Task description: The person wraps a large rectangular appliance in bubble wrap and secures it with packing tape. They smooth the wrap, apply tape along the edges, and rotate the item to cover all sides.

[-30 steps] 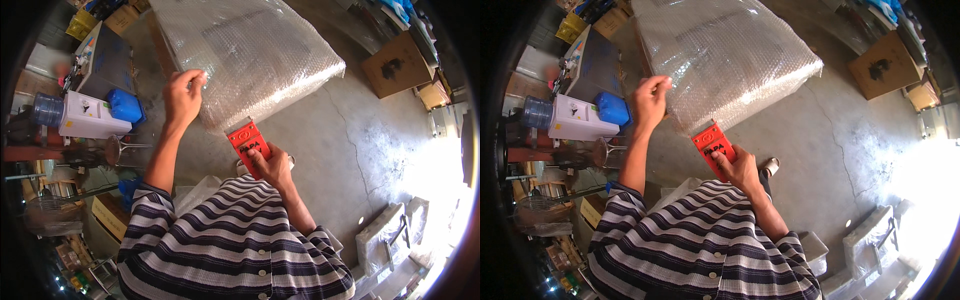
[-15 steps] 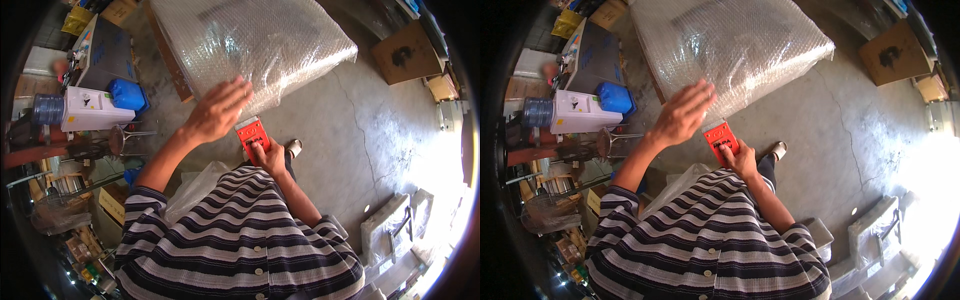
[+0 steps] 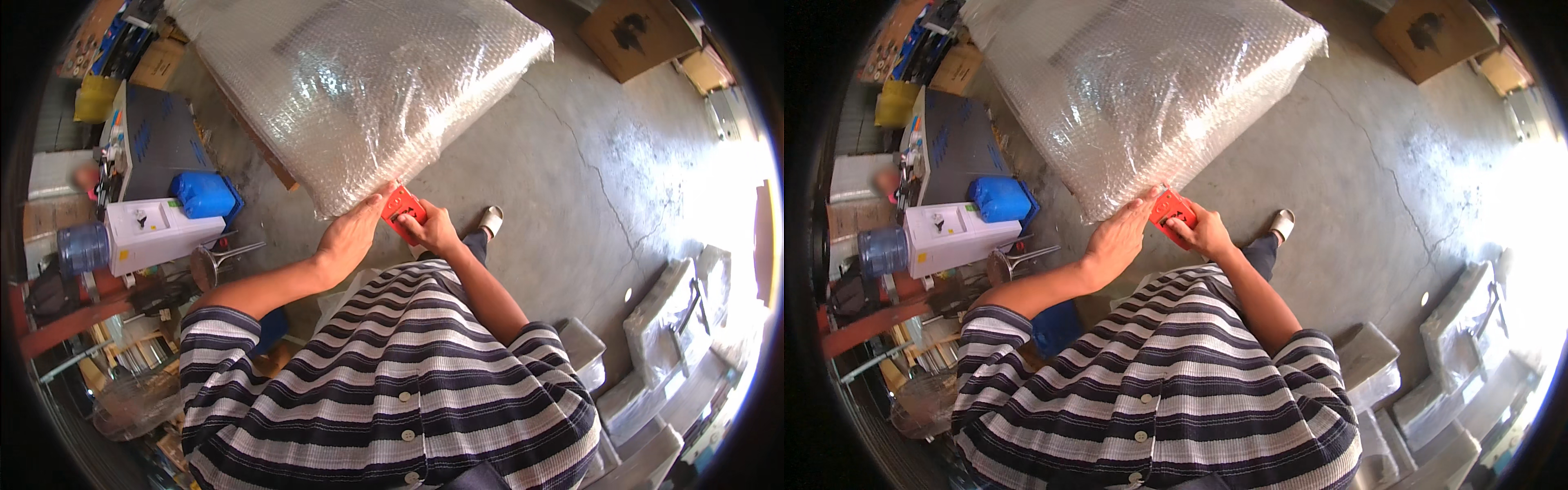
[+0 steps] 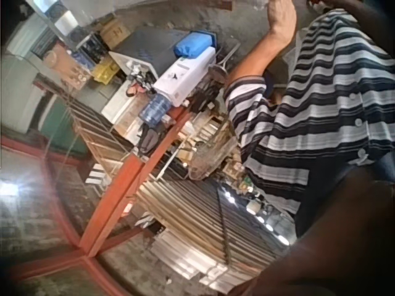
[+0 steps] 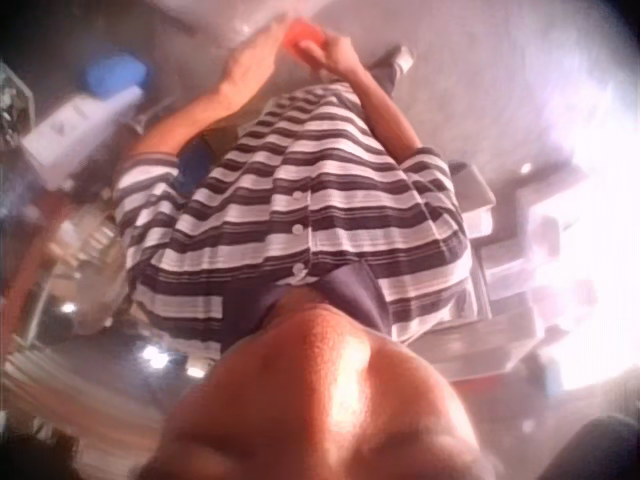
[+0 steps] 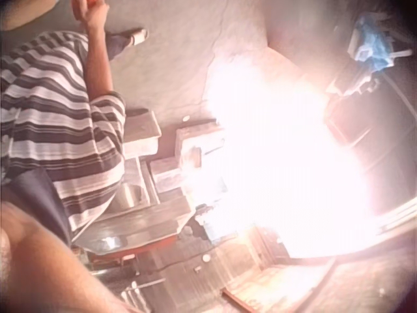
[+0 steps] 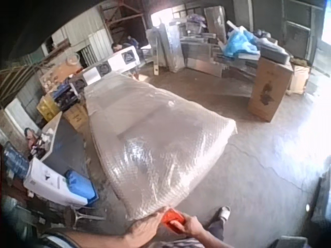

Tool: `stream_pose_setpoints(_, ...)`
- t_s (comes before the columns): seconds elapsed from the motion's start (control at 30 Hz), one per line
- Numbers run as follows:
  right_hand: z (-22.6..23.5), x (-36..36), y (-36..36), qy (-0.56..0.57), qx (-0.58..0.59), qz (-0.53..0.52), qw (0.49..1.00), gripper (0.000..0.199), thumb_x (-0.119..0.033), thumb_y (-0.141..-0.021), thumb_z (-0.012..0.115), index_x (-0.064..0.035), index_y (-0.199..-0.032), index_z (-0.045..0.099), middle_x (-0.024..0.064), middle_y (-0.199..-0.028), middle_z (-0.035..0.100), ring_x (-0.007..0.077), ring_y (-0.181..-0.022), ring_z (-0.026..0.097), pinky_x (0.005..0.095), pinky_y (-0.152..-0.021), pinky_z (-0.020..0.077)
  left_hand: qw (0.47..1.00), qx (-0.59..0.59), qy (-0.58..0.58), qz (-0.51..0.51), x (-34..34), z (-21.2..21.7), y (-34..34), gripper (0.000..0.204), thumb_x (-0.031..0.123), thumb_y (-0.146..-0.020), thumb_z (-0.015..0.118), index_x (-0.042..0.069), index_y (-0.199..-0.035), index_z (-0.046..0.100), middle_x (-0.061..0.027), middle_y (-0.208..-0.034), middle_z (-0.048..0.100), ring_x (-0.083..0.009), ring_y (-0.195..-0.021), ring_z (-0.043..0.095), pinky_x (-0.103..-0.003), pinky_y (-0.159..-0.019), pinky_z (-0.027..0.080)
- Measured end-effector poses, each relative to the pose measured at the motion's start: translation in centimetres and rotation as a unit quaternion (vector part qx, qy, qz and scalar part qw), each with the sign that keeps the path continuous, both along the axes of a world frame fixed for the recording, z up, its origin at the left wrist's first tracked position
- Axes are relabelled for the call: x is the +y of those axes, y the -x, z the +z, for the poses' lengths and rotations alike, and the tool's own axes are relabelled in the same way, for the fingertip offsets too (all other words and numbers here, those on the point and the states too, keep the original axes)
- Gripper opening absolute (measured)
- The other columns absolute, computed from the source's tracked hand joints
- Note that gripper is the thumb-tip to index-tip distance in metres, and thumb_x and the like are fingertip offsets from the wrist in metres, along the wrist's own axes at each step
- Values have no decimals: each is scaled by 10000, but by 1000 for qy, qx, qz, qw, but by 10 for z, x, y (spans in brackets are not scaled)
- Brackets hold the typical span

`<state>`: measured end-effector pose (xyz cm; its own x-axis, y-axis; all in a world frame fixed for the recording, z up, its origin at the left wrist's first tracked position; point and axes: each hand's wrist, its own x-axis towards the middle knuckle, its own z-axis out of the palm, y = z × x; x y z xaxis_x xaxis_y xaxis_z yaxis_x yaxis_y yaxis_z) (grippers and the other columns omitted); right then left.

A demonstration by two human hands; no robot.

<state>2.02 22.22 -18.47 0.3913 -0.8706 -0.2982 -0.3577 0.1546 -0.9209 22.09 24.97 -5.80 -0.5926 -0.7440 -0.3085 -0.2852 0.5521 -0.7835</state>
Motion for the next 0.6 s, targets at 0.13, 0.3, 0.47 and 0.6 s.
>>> stream_pose_setpoints(0.13,-13,1,8,-29,32,-2,999,564,-535,-906,732,-38,-1170,704,218,-839,734,382,-770,735,458,-745,570,997,-62,-37,-25,-10,-7,4,670,310,-1028,358,-59,-1583,299,-148,-1704,234,-297,-1593,148,-457,-1296,-29)
stream_pose_setpoints(0.3,-27,4,14,-33,89,1,995,550,-528,-926,722,21,-944,695,171,-702,696,285,-663,715,411,-656,553,993,-102,16,-58,-13,-19,2,667,323,-1035,356,-53,-1584,306,-138,-1694,269,-304,-1579,204,-471,-1296,10)
stream_pose_setpoints(0.47,-5,7,24,-54,149,27,987,591,-575,-921,691,15,-938,727,190,-729,711,322,-696,726,443,-686,560,993,-102,22,-60,-12,-39,-3,654,314,-1043,351,-41,-1590,299,-131,-1693,275,-298,-1579,203,-476,-1295,21)
stream_pose_setpoints(0.6,38,-8,16,-32,274,97,956,626,-635,-898,666,-19,-948,765,204,-860,751,371,-825,745,471,-739,577,990,-113,39,-69,-12,-45,0,648,304,-1044,352,-44,-1589,300,-140,-1691,273,-299,-1581,193,-480,-1295,13)
